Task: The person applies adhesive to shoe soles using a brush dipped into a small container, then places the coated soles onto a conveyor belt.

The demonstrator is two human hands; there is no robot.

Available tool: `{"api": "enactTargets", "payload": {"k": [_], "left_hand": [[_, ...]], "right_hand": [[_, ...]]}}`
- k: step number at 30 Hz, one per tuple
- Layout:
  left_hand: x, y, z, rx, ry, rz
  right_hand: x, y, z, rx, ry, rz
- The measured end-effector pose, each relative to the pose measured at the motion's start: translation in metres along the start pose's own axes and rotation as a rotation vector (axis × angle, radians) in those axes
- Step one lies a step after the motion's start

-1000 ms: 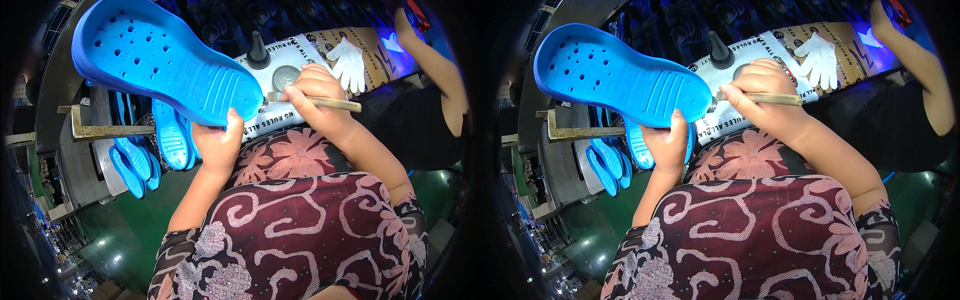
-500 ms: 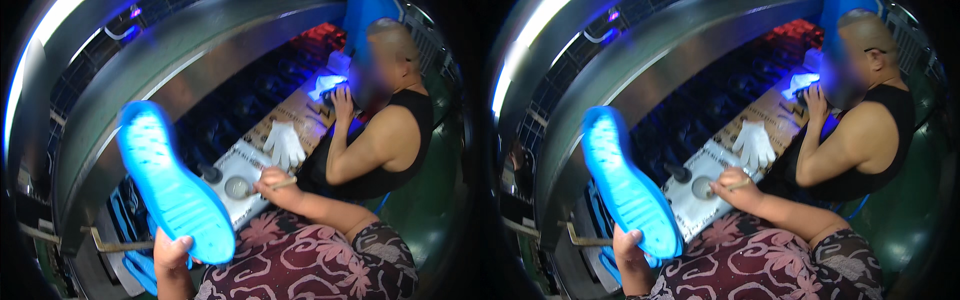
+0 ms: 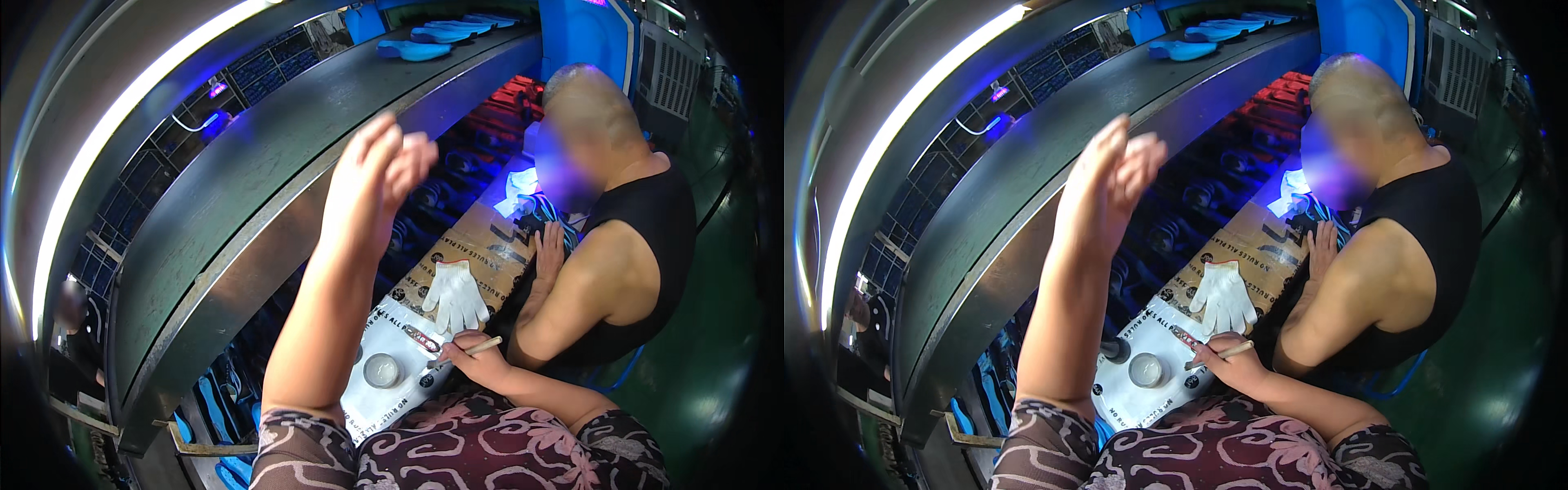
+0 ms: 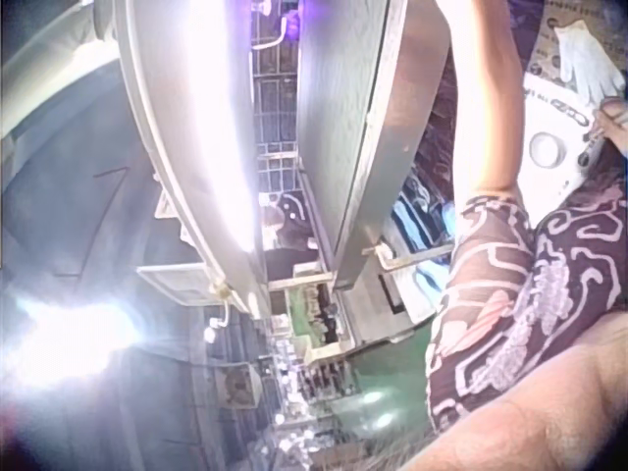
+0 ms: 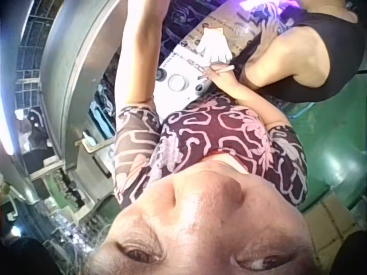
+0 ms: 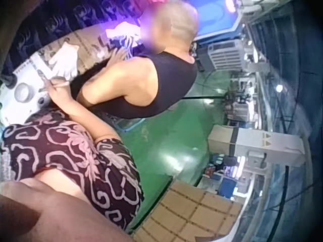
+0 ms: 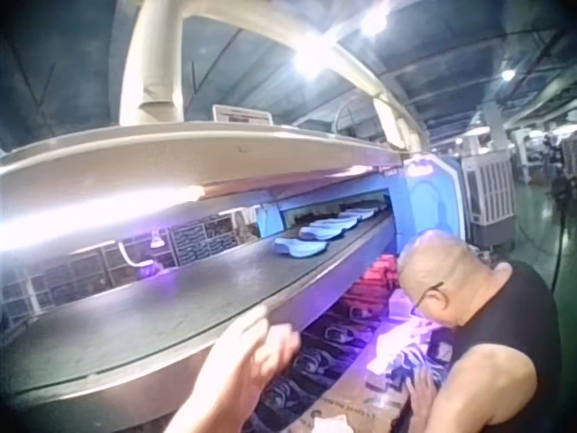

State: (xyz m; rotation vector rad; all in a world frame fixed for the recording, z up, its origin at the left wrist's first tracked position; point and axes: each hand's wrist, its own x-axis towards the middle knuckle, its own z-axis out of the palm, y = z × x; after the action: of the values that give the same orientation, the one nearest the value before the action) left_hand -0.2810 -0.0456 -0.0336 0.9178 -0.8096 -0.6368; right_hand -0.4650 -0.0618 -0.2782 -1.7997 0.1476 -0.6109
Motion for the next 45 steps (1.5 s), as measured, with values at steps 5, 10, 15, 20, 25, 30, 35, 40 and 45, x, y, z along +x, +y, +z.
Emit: {"api": "enactTargets", "payload": {"k": [5, 10, 15, 20, 25, 30, 35, 40, 45], "left_hand": [[-0.159, -0.041, -0.099, 0.432, -0.106, -0.264], [-0.379, -0.047, -0.184, 1.189, 0.372, -0.591], [-0.464, -0.042, -0.209, 1.530, 0.739, -0.831], [-0.476, -0.069, -0.222, 1.757, 0.697, -0.927], [-0.484, -0.062, -0.233, 1.656, 0.716, -1.026], [-0.500, -0.063, -0.230, 1.345, 0.960, -0.777], [-0.484, -0.068, -0.206, 1.458, 0.745, -0.990], [-0.521, -0.093, -0.245, 0.631, 1.015, -0.698], [-0.459, -0.044, -0.179, -0.131, 1.229, -0.377]], "right_hand": [[-0.001, 0.006, 0.008, 0.038, -0.043, 0.055], [-0.005, 0.006, 0.030, 0.055, -0.128, 0.049], [-0.004, 0.009, 0.051, 0.089, -0.202, 0.230], [0.001, 0.001, 0.067, 0.115, -0.241, 0.196], [-0.009, -0.006, 0.074, 0.121, -0.207, 0.279], [-0.010, -0.005, 0.078, 0.081, -0.198, 0.328], [-0.008, -0.011, 0.084, 0.079, -0.256, 0.329], [-0.010, -0.009, 0.084, 0.098, -0.259, 0.362], [-0.007, -0.005, 0.079, 0.074, -0.176, 0.367]]}}
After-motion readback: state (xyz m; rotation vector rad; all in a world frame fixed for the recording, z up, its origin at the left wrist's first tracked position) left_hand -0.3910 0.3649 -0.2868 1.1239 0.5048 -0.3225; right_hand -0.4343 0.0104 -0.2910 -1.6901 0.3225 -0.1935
